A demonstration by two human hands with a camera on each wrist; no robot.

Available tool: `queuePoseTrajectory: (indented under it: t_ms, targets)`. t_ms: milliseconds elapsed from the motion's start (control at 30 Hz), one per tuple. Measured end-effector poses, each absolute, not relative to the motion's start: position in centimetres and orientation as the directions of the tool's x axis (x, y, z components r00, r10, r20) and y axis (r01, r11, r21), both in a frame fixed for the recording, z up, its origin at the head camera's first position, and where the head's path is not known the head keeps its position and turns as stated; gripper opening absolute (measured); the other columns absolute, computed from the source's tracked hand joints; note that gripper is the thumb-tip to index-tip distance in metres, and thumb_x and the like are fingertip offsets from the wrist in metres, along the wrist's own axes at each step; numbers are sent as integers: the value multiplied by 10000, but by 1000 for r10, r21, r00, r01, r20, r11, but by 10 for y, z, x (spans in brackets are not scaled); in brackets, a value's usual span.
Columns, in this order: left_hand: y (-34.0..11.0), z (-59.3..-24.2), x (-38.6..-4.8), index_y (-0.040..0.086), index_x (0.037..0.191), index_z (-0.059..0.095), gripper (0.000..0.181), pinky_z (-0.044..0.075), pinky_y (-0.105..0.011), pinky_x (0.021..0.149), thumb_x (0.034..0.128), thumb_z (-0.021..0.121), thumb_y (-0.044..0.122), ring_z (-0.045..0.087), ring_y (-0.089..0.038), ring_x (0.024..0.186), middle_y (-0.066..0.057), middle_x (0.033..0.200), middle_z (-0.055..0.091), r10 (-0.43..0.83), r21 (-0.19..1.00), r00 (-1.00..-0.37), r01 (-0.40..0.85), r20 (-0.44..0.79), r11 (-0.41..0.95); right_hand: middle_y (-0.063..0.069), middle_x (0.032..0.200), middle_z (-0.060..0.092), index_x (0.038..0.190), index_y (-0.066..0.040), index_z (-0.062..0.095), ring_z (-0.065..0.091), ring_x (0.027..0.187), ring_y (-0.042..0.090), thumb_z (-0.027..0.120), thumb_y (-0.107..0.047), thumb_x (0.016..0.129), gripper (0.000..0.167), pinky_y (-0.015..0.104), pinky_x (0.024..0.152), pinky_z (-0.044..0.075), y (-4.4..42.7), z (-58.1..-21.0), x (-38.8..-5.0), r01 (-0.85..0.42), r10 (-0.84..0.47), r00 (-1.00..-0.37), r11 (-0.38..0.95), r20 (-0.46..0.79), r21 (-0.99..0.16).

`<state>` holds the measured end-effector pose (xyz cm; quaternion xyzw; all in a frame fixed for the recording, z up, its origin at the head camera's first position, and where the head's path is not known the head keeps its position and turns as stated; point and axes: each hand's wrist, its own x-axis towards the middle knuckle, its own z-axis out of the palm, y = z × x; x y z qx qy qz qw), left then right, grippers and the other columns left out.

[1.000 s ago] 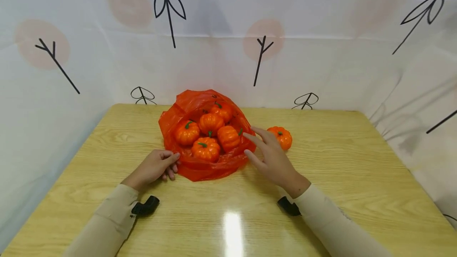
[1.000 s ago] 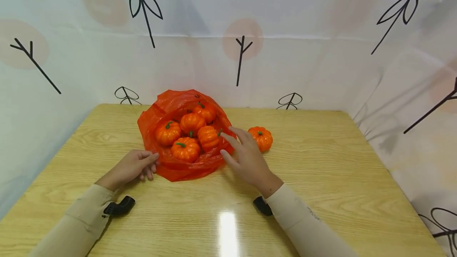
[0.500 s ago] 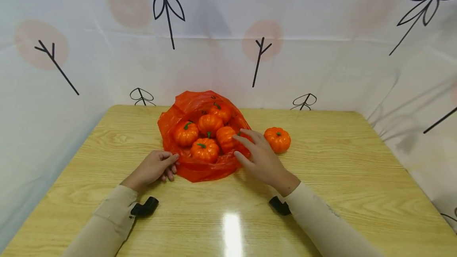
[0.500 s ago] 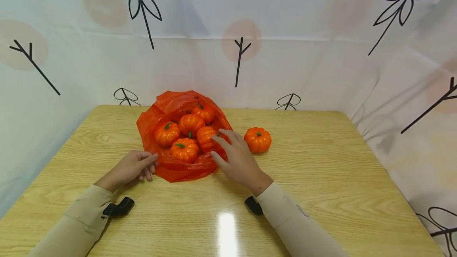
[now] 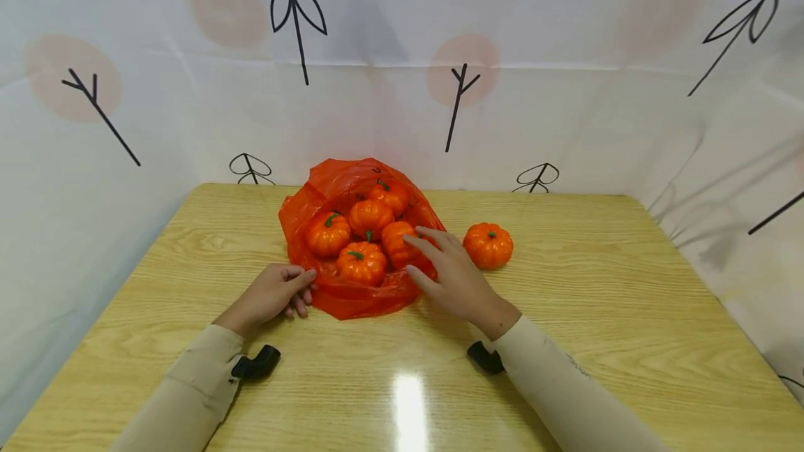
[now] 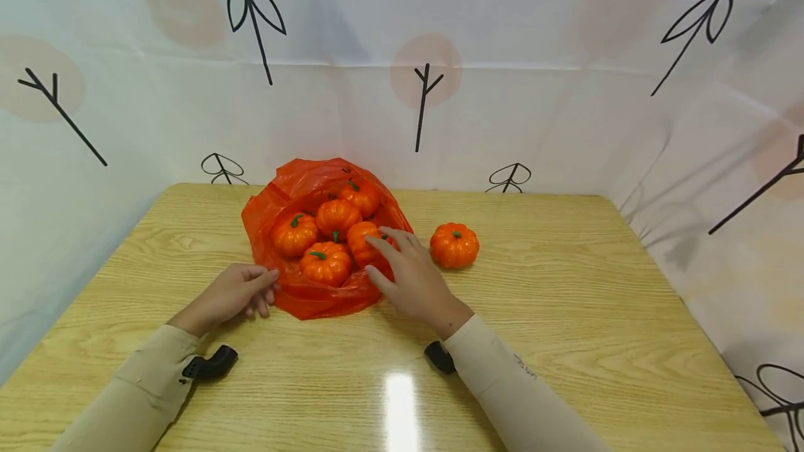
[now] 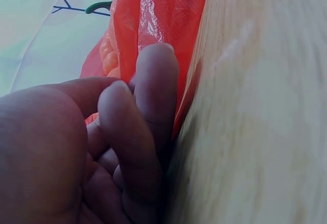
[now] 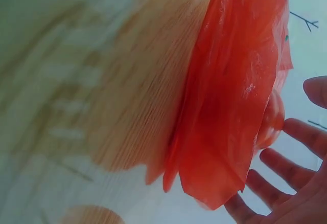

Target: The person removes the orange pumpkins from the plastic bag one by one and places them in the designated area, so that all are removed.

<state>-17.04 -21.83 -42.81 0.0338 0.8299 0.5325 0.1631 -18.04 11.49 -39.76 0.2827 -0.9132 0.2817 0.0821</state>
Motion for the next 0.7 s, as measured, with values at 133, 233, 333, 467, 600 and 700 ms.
queuePoseTrajectory:
  t_ms: [133,233,333,467,600,700]
  targets:
    - [-218,-429,-171,13,845,651,439,505,-255,492,1049,519,379,653,-159,580,-46,746,652,232,894,-945,-114,-233,433,96,1566,406,1455,-165,511,399,1426,383,630,-329,989,508,621,1152,326,111,-396,-182,-560,-480,-828,679,289,-475]
    - [-219,-429,-172,14,850,655,438,506,-257,491,1048,521,380,653,-161,582,-47,749,652,233,894,-944,-112,-232,434,72,1589,383,1446,-169,509,408,1433,374,635,-318,986,499,652,1136,326,109,-394,-182,-548,-482,-835,680,267,-487]
    - [-219,-429,-171,8,848,654,442,506,-254,490,1043,531,386,656,-163,582,-54,751,652,232,895,-945,-115,-233,432,53,1594,381,1427,-168,514,439,1420,359,645,-304,982,484,693,1102,336,106,-394,-182,-545,-483,-837,684,257,-486]
    - [-219,-429,-171,10,845,651,450,507,-254,490,1037,538,401,657,-161,580,-51,750,653,233,898,-944,-116,-232,425,50,1567,416,1397,-155,529,526,1351,338,667,-272,971,463,693,1068,379,106,-394,-183,-553,-486,-832,683,268,-478]
    - [-219,-429,-171,14,849,651,449,510,-254,494,1035,538,407,660,-162,584,-50,753,652,233,897,-944,-115,-232,427,69,1507,471,1416,-129,501,625,1230,312,689,-224,957,505,560,1071,458,106,-395,-183,-570,-485,-821,672,300,-473]
    - [-219,-428,-171,12,854,650,448,510,-251,496,1036,538,405,663,-166,588,-51,758,649,236,898,-944,-113,-231,426,85,1460,498,1453,-113,469,697,1047,285,702,-197,948,562,471,1025,518,107,-395,-183,-582,-486,-813,669,320,-462]
